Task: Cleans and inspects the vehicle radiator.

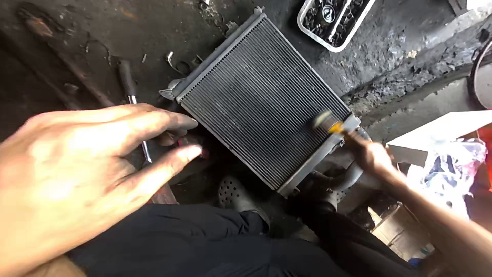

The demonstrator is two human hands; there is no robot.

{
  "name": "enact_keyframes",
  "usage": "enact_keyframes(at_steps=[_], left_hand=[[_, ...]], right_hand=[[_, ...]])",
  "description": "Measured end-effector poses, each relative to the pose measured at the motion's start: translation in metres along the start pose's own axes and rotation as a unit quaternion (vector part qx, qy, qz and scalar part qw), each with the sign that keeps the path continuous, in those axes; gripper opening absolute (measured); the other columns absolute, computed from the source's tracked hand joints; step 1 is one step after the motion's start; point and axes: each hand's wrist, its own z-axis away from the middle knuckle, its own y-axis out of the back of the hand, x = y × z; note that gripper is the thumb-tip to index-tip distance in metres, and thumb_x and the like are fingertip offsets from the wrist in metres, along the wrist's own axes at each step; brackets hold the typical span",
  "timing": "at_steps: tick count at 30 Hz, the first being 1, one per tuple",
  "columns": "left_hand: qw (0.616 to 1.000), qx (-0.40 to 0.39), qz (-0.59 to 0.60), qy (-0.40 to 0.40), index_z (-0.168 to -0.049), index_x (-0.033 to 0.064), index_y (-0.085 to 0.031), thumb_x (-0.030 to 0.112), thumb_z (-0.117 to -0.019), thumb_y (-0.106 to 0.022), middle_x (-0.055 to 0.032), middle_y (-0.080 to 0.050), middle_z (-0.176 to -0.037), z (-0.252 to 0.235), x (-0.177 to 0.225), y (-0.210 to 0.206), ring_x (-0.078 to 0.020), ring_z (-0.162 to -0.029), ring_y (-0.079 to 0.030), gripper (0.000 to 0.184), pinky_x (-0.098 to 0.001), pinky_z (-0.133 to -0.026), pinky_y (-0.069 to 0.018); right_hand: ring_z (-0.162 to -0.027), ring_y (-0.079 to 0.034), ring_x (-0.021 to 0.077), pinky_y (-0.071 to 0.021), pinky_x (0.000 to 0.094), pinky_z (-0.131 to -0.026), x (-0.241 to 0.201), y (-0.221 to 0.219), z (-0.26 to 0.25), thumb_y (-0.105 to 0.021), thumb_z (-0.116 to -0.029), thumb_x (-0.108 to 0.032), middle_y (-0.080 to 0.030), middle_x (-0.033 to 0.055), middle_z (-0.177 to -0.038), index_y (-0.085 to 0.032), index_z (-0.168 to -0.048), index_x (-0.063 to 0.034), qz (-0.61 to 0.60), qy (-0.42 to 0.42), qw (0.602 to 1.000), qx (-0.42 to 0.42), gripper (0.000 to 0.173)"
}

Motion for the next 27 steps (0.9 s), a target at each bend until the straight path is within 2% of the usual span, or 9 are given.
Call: enact_keyframes(at_steps=[2,4,7,10,13,17,20,24,27], left_hand=[[1.000,0.020,0.012,0.006,-0.115,0.0098,-0.073,0.049,-0.0936,-0.059,-0.0046,-0.071,-0.100,0.005,-0.003,-0.003,-0.0132,-0.085,-0.067,0.047,-0.0379,-0.073,-0.0563],[1.000,0.028,0.012,0.008,-0.114,0.0097,-0.073,0.049,-0.0932,-0.059,-0.0044,-0.071,-0.099,0.004,-0.004,-0.003,-0.0133,-0.084,-0.067,0.047,-0.0381,-0.072,-0.0560],[1.000,0.014,-0.003,0.015,-0.115,0.0111,-0.073,0.050,-0.0931,-0.057,-0.0038,-0.071,-0.099,0.001,-0.001,0.000,-0.0143,-0.084,-0.067,0.047,-0.0402,-0.072,-0.0561],[1.000,0.013,-0.001,0.005,-0.117,0.0137,-0.073,0.052,-0.0930,-0.058,-0.0017,-0.070,-0.099,0.000,-0.006,-0.001,-0.0128,-0.081,-0.066,0.048,-0.0391,-0.070,-0.0562],[1.000,0.004,0.002,0.013,-0.118,0.0166,-0.073,0.055,-0.0931,-0.058,0.0008,-0.071,-0.100,0.006,-0.011,0.000,-0.0111,-0.084,-0.067,0.048,-0.0388,-0.072,-0.0571],[0.999,0.011,0.012,0.028,-0.118,0.0135,-0.074,0.054,-0.0933,-0.059,-0.0035,-0.072,-0.103,0.010,-0.014,-0.003,-0.0129,-0.087,-0.068,0.050,-0.0394,-0.074,-0.0564],[1.000,0.006,0.002,0.020,-0.117,0.0136,-0.074,0.056,-0.0931,-0.058,-0.0032,-0.071,-0.101,0.003,-0.013,-0.003,-0.0139,-0.084,-0.067,0.051,-0.0409,-0.072,-0.0559],[1.000,0.001,0.002,-0.003,-0.118,0.0153,-0.074,0.056,-0.0935,-0.059,-0.0010,-0.071,-0.101,-0.008,-0.014,-0.006,-0.0114,-0.085,-0.068,0.050,-0.0381,-0.072,-0.0575],[1.000,-0.014,0.027,0.003,-0.121,0.0174,-0.073,0.057,-0.0949,-0.060,0.0020,-0.071,-0.103,-0.005,-0.022,-0.006,-0.0070,-0.084,-0.067,0.049,-0.0313,-0.073,-0.0580]], right_hand=[[-0.085,-0.067,0.0563,-0.0486,0.0743,-0.069,0.028,0.024,-0.024,-0.047,-0.1094,-0.027,-0.067,0.0329,-0.092,-0.051,-0.146,-0.0127,-0.016,-0.117,0.989,0.090,0.039],[-0.086,-0.067,0.0542,-0.0495,0.0733,-0.071,0.013,0.028,-0.029,-0.048,-0.1088,-0.025,-0.067,0.0322,-0.095,-0.053,-0.141,-0.0065,-0.045,-0.138,0.982,0.125,0.038],[-0.087,-0.071,0.0403,-0.0563,0.0617,-0.078,-0.055,-0.015,0.008,-0.049,-0.1066,-0.027,-0.072,0.0201,-0.095,-0.051,-0.148,-0.0172,-0.054,0.015,0.997,-0.048,0.043],[-0.086,-0.071,0.0430,-0.0538,0.0625,-0.075,-0.082,-0.045,0.031,-0.047,-0.1066,-0.034,-0.073,0.0207,-0.100,-0.049,-0.153,-0.0228,0.006,0.218,0.962,-0.166,0.048],[-0.090,-0.071,0.0474,-0.0532,0.0682,-0.078,-0.023,-0.011,0.000,-0.052,-0.1055,-0.024,-0.073,0.0236,-0.103,-0.054,-0.149,-0.0233,0.008,0.073,0.995,-0.073,0.044],[-0.089,-0.065,0.0593,-0.0473,0.0766,-0.071,0.058,0.049,-0.037,-0.044,-0.1103,-0.027,-0.066,0.0359,-0.095,-0.053,-0.137,-0.0052,0.002,-0.150,0.981,0.124,0.036],[-0.075,-0.068,0.0481,-0.0521,0.0690,-0.063,0.014,0.042,-0.022,-0.051,-0.1070,-0.022,-0.068,0.0266,-0.086,-0.054,-0.140,-0.0092,-0.041,-0.050,0.987,0.145,0.036],[-0.079,-0.071,0.0395,-0.0550,0.0601,-0.070,-0.047,-0.013,-0.005,-0.051,-0.1056,-0.031,-0.073,0.0176,-0.093,-0.056,-0.147,-0.0199,0.010,0.193,0.980,-0.049,0.044],[-0.081,-0.070,0.0472,-0.0535,0.0681,-0.069,0.013,0.011,-0.028,-0.052,-0.1063,-0.026,-0.073,0.0225,-0.093,-0.056,-0.146,-0.0233,0.042,0.038,0.998,0.003,0.040]])
